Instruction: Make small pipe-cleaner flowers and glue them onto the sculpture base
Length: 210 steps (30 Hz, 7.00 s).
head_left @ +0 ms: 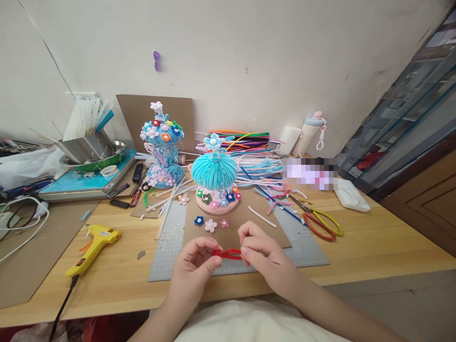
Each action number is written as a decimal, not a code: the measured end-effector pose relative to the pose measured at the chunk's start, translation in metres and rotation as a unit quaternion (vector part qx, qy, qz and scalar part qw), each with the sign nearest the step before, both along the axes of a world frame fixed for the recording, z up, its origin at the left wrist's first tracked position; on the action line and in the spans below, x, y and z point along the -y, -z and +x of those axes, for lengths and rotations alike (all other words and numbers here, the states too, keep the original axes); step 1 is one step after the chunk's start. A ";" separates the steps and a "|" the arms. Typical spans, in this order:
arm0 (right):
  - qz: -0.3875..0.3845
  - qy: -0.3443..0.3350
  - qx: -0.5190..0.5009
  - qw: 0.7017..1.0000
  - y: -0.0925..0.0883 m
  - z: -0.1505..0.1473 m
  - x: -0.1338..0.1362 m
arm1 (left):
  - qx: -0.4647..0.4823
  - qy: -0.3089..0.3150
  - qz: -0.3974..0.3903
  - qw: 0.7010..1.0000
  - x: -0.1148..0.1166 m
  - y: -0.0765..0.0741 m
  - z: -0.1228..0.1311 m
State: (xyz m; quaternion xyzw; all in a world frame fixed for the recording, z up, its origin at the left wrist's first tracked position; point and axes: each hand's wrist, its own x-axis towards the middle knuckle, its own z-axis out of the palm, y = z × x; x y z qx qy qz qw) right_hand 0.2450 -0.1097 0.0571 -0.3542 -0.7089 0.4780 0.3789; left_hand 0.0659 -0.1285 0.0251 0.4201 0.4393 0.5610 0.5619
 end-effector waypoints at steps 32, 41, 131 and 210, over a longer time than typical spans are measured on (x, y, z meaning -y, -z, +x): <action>0.021 0.082 0.085 0.993 0.016 -0.011 -0.001 | -0.172 -0.051 0.036 0.983 0.007 -0.005 0.001; 0.042 0.052 0.074 0.995 0.014 -0.012 0.003 | -0.329 -0.005 0.162 0.930 0.007 -0.004 -0.003; -0.237 0.054 -0.272 0.931 0.044 -0.011 0.010 | -0.175 0.084 -0.050 0.980 0.007 0.005 0.010; 0.361 -0.139 0.232 0.893 0.007 -0.014 0.006 | -0.300 0.126 -0.036 0.945 -0.006 0.000 0.007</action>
